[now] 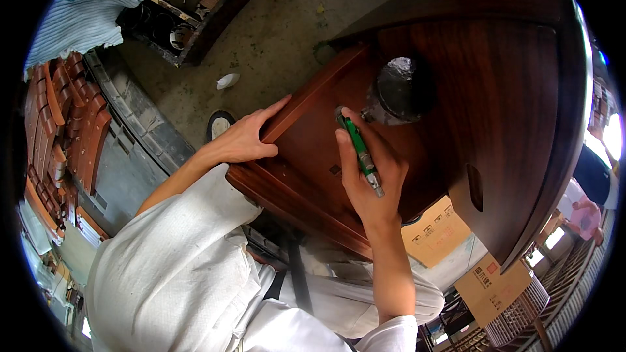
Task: The person wipes the inside of a wooden drawer and the outer edges of the furniture piece by hand and using a cloth. The person also prepares and uses a spray tool to apply a substance to the side of the furniture.
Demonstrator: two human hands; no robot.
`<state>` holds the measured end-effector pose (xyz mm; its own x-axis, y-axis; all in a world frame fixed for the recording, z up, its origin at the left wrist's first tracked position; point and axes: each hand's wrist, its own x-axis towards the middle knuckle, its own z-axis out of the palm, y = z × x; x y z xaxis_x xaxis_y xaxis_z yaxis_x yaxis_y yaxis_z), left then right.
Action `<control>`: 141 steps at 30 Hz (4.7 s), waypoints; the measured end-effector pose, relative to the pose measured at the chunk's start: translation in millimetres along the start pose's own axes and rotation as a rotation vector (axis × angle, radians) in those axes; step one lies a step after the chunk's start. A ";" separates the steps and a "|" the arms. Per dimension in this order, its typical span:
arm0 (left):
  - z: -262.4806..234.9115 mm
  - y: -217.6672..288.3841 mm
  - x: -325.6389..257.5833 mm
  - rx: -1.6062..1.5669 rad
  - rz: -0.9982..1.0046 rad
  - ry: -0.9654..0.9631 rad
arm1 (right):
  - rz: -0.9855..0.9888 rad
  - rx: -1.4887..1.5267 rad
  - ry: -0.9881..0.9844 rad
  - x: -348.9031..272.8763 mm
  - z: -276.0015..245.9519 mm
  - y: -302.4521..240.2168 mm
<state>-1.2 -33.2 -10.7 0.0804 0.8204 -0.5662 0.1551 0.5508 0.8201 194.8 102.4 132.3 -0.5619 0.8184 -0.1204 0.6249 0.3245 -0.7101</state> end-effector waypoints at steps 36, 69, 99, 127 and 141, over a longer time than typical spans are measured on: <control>-3.2 13.1 -1.4 0.022 0.006 -0.009 | -0.236 -0.209 -0.234 -78.2 -84.0 18.3; 1.5 7.2 8.7 0.046 -0.005 0.149 | -0.134 -0.134 0.068 -155.6 -123.8 40.6; 27.8 -0.9 -10.0 -0.028 -0.037 0.124 | -0.282 -0.155 0.151 21.3 5.8 -3.5; 31.2 -5.4 -8.4 0.029 -0.014 0.160 | -0.262 -0.150 0.118 23.5 10.2 1.3; 29.9 0.0 -12.9 0.038 -0.038 0.142 | -0.295 -0.194 0.148 24.2 10.9 3.6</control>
<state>27.2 -48.4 -5.9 -0.0656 0.8139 -0.5772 0.1924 0.5779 0.7931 177.5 118.3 119.2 -0.6573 0.7314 0.1816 0.5468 0.6288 -0.5528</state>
